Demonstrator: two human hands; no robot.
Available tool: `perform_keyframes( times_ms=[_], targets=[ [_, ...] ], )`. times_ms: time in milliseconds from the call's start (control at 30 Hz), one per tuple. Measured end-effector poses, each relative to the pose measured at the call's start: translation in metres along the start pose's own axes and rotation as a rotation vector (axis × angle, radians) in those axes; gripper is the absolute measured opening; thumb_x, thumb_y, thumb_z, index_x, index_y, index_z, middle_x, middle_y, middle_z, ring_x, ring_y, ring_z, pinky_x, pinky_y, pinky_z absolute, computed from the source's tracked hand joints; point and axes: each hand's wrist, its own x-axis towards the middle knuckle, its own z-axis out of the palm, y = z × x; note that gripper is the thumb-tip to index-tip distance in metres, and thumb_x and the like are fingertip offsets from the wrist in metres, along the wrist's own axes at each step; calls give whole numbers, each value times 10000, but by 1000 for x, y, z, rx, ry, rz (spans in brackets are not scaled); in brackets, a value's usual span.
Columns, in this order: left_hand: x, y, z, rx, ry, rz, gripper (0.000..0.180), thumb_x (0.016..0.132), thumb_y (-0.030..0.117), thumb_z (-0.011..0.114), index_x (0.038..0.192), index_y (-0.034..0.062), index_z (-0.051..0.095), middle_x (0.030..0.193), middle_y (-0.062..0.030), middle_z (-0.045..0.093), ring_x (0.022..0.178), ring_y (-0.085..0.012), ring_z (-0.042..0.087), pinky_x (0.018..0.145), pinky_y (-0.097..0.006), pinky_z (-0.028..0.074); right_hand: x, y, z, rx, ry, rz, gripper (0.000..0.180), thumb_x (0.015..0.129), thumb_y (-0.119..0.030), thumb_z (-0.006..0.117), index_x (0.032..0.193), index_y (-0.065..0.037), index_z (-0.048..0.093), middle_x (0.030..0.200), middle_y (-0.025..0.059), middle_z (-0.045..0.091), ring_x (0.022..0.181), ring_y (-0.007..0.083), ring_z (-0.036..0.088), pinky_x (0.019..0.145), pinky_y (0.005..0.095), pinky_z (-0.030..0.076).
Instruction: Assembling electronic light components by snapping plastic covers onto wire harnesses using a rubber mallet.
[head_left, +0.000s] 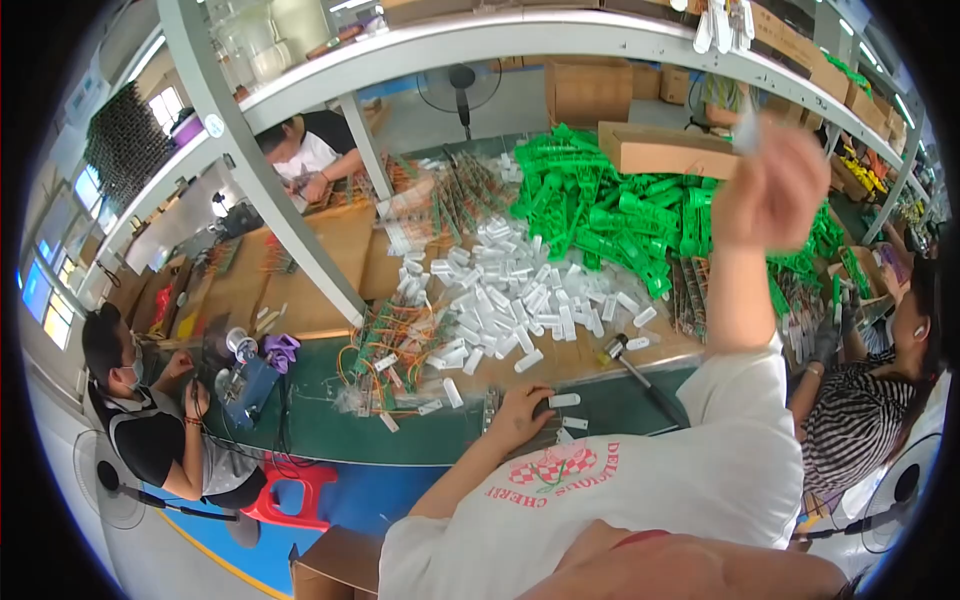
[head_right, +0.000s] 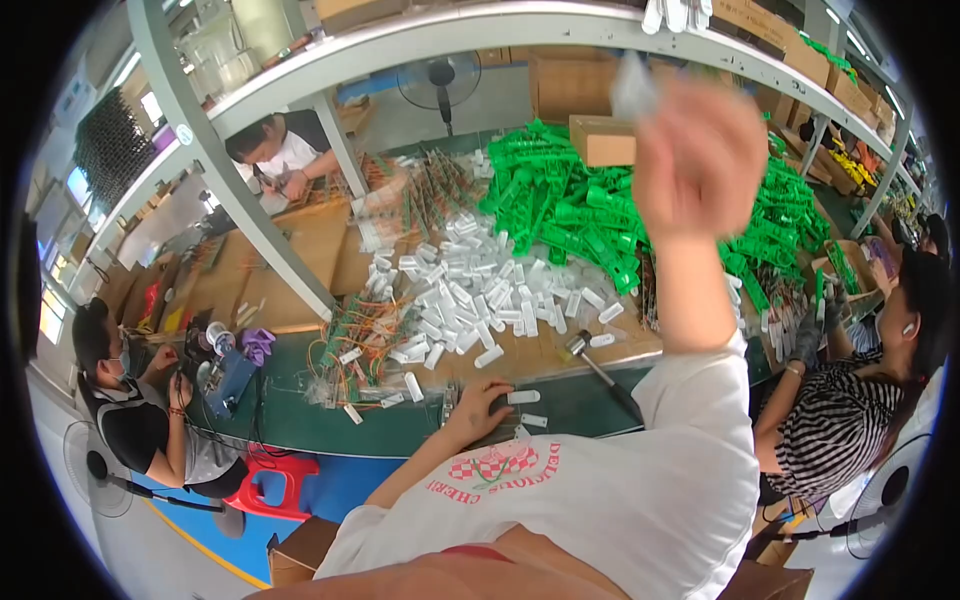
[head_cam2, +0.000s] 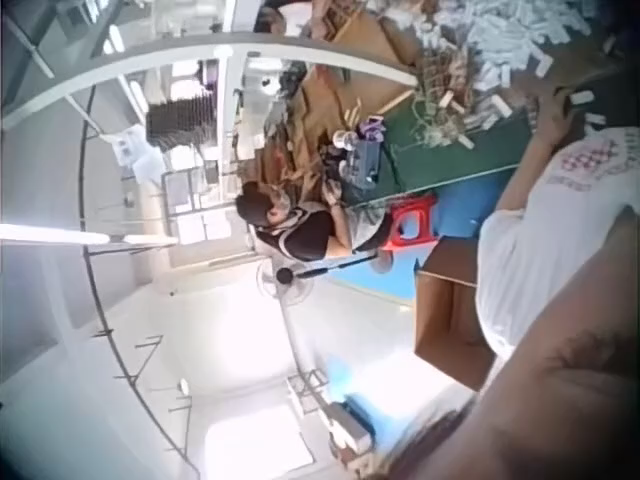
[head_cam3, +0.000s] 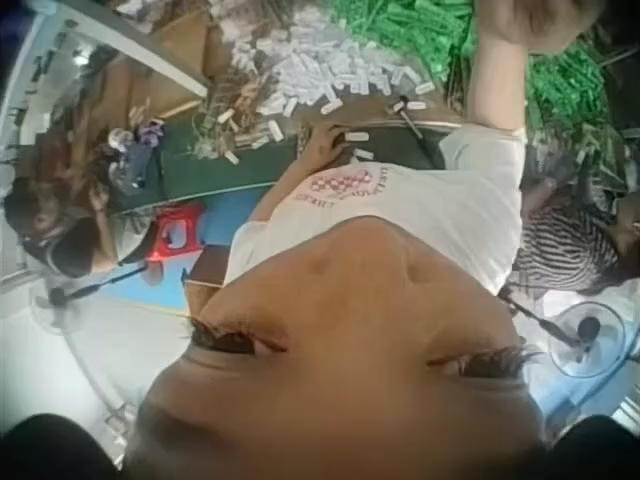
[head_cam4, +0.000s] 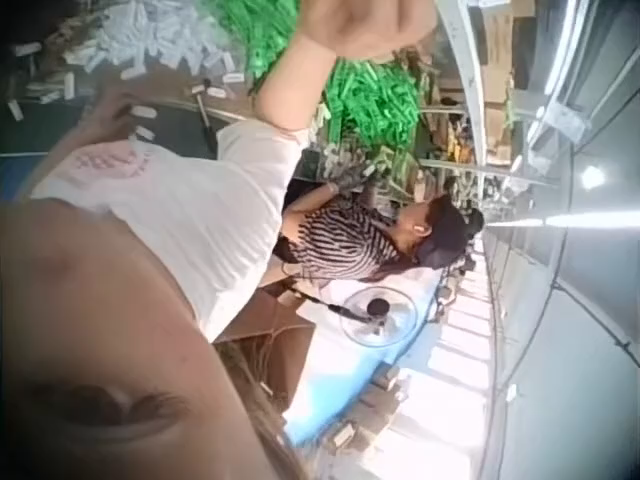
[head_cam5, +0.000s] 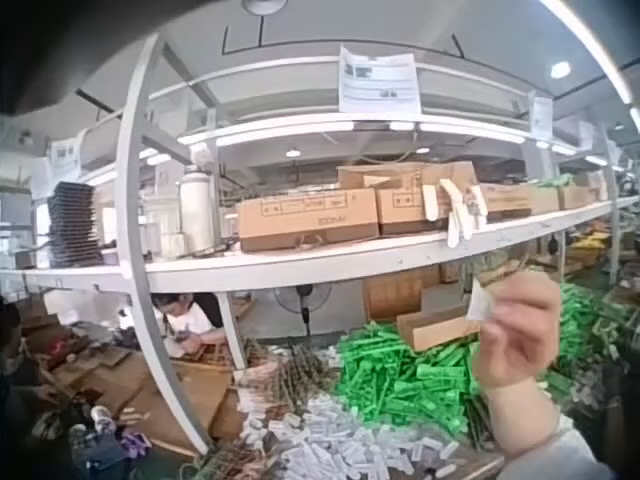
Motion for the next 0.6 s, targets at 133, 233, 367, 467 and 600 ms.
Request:
perform_keyframes(
  times_ms=[133,233,367,467,600],
  targets=[
    [-6,0,2,6,5,20,402,792,137,782,1171,76,660,1218,-127,610,1154,-343,572,1011,-433,448,100,79,135,96,-24,166,146,850,-133,725,893,0,682,874,155,689,831,311,665,736,379,517],
    [-3,2,0,2,-4,27,412,786,130,790,1172,68,659,1214,-135,614,1143,-352,579,1001,-433,456,79,86,151,107,-131,282,129,848,-115,716,875,7,682,856,150,679,840,314,658,737,380,509],
    [1,3,-3,-3,2,-3,428,767,110,803,1167,64,657,1206,-150,617,1131,-363,582,989,-434,464,20,54,103,95,-334,383,117,859,-112,704,870,3,684,818,137,657,827,311,653,727,368,513],
    [4,-3,-3,-19,2,-41,411,760,101,791,1145,61,654,1203,-140,613,1160,-359,568,1007,-431,455,-55,20,38,224,-586,469,126,840,-114,732,910,-18,688,835,138,634,803,308,643,723,365,515],
    [18,13,-17,-15,-17,-77,397,762,110,796,1135,62,669,1193,-130,615,1143,-343,573,989,-439,458,-193,-26,-68,148,-1142,668,192,891,-105,729,1053,-17,673,1027,116,659,826,226,680,687,339,544]
  ],
)
